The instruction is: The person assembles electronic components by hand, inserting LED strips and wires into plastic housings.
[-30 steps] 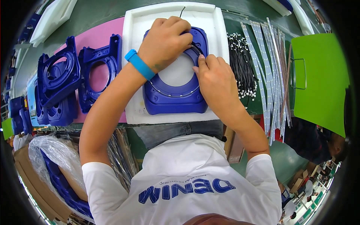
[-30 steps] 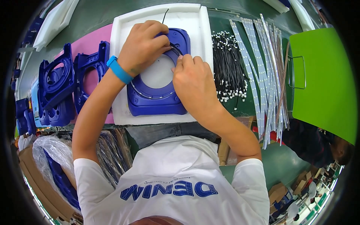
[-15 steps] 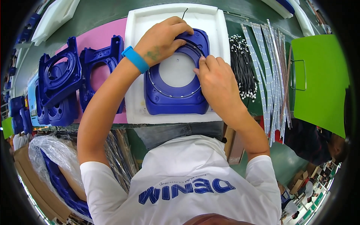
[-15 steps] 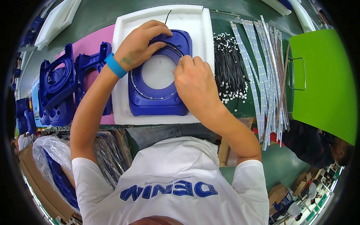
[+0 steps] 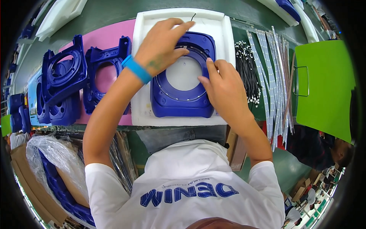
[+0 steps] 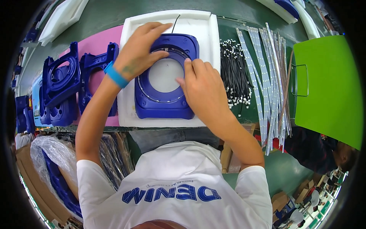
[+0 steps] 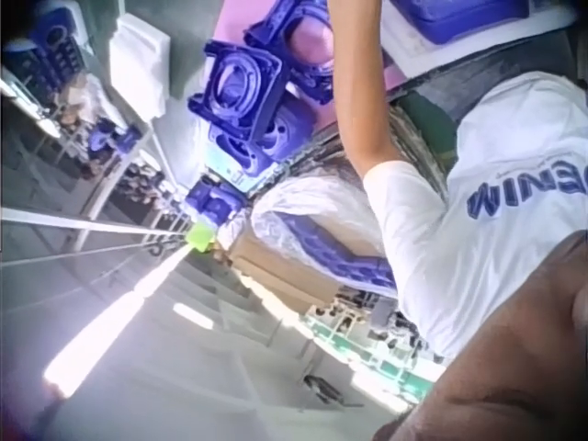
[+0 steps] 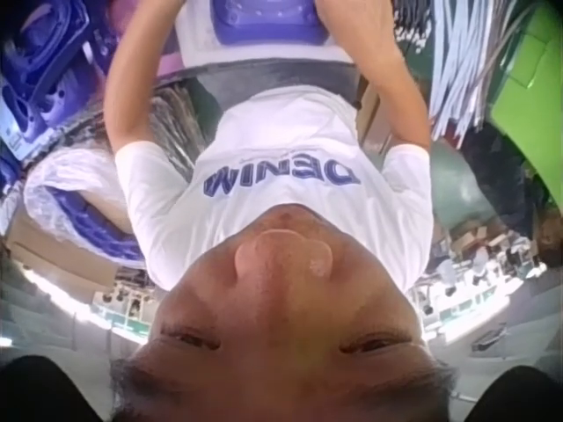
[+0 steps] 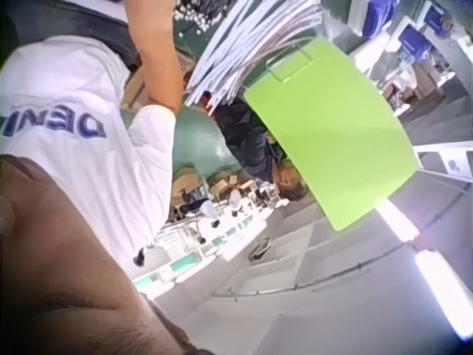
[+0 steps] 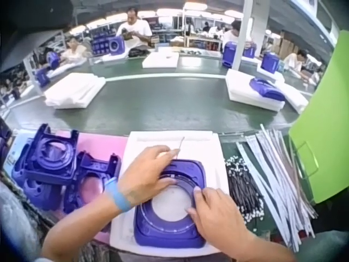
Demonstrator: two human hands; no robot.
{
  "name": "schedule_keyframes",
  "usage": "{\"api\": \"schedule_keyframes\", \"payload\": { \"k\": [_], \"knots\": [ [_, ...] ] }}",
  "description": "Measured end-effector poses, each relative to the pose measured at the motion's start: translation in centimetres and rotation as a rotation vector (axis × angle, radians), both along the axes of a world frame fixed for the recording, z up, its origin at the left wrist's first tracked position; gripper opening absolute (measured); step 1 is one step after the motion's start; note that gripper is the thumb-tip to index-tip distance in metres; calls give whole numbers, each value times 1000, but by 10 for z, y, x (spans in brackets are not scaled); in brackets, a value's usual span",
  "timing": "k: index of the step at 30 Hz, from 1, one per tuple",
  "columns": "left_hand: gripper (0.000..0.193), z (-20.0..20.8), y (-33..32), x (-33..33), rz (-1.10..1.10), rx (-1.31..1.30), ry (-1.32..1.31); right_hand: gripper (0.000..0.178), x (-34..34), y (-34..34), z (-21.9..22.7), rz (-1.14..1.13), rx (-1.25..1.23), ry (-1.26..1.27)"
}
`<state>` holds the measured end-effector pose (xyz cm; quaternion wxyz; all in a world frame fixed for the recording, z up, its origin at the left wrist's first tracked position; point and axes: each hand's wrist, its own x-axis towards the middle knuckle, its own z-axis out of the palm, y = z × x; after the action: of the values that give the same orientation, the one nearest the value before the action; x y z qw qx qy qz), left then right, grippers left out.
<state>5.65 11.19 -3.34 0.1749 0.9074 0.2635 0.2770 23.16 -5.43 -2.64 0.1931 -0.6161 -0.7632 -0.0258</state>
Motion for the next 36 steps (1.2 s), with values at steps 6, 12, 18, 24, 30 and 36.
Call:
{"api": "schedule_keyframes", "payload": {
  "k": [6,12,18,24,30,36],
  "knots": [
    [44,32,-55,-80,199,-65,-128,61,-10,-39,3,335,-106,152],
    [36,24,-96,-154,542,-14,-123,57,-11,-8,45,319,44,40],
    [41,45,-91,-183,553,234,78,44,61,174,49,27,297,-186],
    [69,52,-54,-232,734,277,613,47,88,315,-9,-201,116,-239],
    [57,37,-13,-242,659,447,779,48,96,337,-76,-157,169,-70],
    [43,57,-1,-247,772,454,461,45,56,232,-25,146,61,235]
  ]
}}
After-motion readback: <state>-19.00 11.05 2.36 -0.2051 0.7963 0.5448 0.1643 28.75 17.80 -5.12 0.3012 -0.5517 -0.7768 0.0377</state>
